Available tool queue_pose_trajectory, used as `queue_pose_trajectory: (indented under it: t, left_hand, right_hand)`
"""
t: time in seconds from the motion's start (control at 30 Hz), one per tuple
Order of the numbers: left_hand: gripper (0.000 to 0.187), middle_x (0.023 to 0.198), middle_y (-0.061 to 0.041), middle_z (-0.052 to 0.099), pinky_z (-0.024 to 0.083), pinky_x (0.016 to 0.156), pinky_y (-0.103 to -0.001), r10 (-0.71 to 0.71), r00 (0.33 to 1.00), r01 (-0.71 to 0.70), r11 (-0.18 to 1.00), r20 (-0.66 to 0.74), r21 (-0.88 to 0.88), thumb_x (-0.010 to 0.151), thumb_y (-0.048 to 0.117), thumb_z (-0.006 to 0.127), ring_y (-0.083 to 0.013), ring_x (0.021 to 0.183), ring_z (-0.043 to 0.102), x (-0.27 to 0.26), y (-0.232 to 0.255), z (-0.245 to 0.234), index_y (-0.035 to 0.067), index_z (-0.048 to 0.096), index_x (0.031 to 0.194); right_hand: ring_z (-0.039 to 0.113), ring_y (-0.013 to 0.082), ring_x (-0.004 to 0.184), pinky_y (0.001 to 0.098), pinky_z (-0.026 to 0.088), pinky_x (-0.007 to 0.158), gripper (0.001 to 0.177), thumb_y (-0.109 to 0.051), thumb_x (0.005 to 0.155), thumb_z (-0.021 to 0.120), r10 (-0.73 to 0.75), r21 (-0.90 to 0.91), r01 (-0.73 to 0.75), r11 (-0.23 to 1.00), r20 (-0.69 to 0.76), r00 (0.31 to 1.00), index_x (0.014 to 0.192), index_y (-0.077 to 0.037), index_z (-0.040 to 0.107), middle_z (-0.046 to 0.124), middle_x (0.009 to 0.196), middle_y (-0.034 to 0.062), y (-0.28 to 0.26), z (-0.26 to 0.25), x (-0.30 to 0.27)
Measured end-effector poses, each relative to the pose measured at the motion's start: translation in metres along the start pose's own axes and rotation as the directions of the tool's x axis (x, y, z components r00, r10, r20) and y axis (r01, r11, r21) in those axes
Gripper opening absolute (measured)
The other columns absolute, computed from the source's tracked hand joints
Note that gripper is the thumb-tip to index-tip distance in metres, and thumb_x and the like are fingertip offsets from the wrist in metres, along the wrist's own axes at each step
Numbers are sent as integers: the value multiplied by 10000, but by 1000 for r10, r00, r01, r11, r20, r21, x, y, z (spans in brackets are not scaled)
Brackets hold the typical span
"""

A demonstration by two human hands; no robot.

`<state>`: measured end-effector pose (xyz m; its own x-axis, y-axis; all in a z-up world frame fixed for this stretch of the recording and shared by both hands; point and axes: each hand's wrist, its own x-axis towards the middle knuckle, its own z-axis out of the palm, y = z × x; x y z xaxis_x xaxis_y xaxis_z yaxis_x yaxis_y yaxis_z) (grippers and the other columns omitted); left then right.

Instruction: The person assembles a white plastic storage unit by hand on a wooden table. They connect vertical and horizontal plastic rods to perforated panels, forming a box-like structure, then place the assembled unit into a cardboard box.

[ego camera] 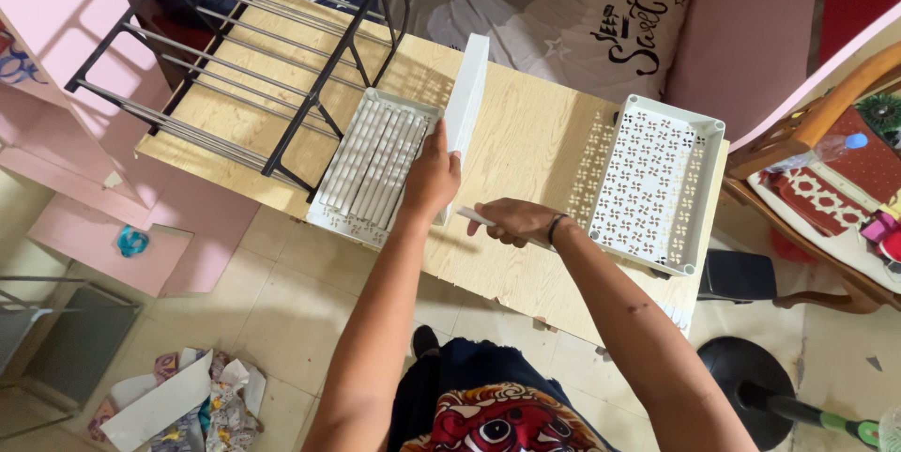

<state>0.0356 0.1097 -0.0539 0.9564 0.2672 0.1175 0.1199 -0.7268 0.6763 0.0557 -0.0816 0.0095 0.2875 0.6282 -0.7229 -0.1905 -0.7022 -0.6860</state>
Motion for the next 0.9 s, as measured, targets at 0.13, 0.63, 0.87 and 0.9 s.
queue_pose_trajectory:
  t: [0.13,0.63,0.87,0.9]
  left_hand:
    - [655,1350,-252,564,557,903,-485,5,1000,-5,1000,-22,-14,1013,236,549,-430,1073,664,1,-1,0,40,270,1572]
    - [197,1052,-163,711,600,785,-405,-195,940,229,969,280,-93,967,210,653,-285,882,746,-67,53,59,38,627,1060]
    - [259,1044,-256,625,541,779,-541,-80,993,87,993,84,-75,888,147,676,-467,868,664,-98,24,130,-3,593,1081]
    - [242,1049,-256,625,543,786,-535,-84,992,90,994,92,-62,893,144,671,-463,880,665,-102,21,136,-3,596,1070]
  right_hand:
    - [346,85,545,253,349,485,581,-581,1059,336,48,-109,-60,992,-108,993,1186,-113,656,437,720,-41,11,2,-1]
    - [672,95,782,289,594,656,418,-347,969,582,-150,125,257,958,-548,823,1262,-49,585,697,908,2,131,15,-65]
    - [610,127,793,292,540,674,416,-300,1011,542,-54,340,317,885,-604,795,1345,-55,580,623,944,34,181,31,-66]
    - [624,128,810,290,553,692,430,-265,999,550,-80,300,326,896,-614,785,1376,-60,568,624,944,43,185,32,-66]
